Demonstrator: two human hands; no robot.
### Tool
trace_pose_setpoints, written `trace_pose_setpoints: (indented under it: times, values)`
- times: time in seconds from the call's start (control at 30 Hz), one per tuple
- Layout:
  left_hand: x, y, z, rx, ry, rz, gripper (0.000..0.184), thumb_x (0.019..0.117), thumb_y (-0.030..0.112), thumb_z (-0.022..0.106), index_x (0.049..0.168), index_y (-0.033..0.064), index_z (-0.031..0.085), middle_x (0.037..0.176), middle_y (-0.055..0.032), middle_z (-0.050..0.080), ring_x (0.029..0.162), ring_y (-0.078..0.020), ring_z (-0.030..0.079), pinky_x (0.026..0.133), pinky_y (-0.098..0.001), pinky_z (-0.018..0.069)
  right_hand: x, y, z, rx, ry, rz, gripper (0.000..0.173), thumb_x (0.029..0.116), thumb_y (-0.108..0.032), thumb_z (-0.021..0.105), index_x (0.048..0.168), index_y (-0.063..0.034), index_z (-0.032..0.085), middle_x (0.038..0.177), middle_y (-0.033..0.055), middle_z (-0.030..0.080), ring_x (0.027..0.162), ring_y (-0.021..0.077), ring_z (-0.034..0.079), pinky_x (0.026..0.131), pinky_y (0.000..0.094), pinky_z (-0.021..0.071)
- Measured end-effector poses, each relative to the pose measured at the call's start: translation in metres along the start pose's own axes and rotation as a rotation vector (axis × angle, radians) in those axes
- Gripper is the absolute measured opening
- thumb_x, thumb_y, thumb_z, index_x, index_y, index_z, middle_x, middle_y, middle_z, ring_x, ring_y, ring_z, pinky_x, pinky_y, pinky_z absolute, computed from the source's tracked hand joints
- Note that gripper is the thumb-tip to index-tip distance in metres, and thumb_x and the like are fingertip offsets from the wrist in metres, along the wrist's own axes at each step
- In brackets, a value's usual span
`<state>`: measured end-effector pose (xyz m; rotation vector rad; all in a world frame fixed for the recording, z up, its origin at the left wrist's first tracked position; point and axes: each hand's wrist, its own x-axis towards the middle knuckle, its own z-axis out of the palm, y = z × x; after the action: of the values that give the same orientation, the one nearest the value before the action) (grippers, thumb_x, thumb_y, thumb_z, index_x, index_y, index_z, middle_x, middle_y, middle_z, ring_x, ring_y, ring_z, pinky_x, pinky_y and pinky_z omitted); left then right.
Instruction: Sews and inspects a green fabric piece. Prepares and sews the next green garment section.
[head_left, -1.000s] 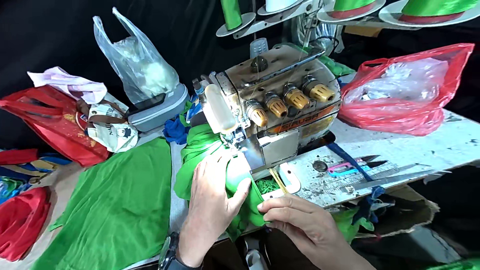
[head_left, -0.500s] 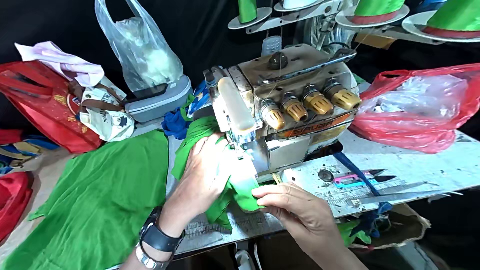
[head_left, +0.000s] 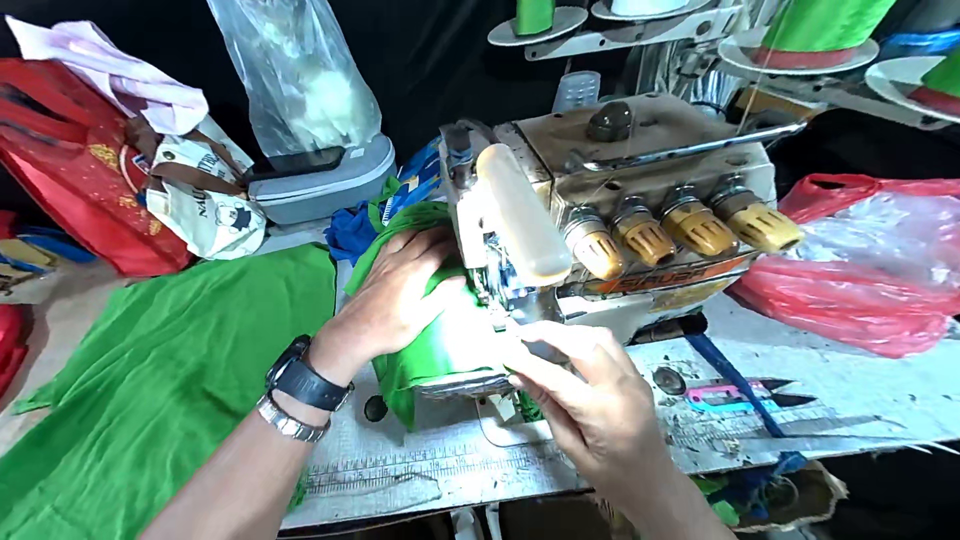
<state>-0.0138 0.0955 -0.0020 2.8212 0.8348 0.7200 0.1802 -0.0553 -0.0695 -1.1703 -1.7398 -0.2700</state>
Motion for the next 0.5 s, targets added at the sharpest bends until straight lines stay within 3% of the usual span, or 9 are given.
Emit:
trace_pose_setpoints:
  times: [0.2,0.37,0.5]
  values:
    - [0.017,-0.025,0.002,-0.021,0.039,0.092,0.043,0.1029,0.032,0.050,0.129,0.0019,0.067,0.136,-0.0151,0.063,0.134,-0.0318,0.053,0.114,-0.0506,0.0351,-0.007,0.007,0.004,-0.126,-0.055,0.031,0.039,0.1062,-0.042,0.049,0.119,-0.0169,0.076,0.123,0.0150,0.067,0.114,0.0256,0.060,0.095,0.0325,0.0488]
    - [0.031,-0.049,0.003,-0.065,0.030,0.060,0.043,0.1038,0.032,0.053,0.131,0.0007,0.065,0.138,-0.0180,0.061,0.136,-0.0348,0.050,0.117,-0.0516,0.0341,-0.026,0.005,0.007,-0.031,-0.047,0.084,0.041,0.1065,-0.043,0.050,0.131,-0.0123,0.062,0.132,0.0143,0.060,0.124,0.0226,0.056,0.102,0.0333,0.0463]
    - [0.032,-0.054,0.000,-0.025,0.072,-0.020,0.039,0.1038,0.027,0.055,0.136,0.0057,0.063,0.125,-0.0221,0.062,0.122,-0.0401,0.056,0.104,-0.0554,0.0435,-0.039,-0.001,0.006,-0.026,0.010,0.108,0.038,0.1052,-0.042,0.054,0.129,-0.0127,0.057,0.131,0.0112,0.057,0.123,0.0193,0.055,0.103,0.0307,0.0452]
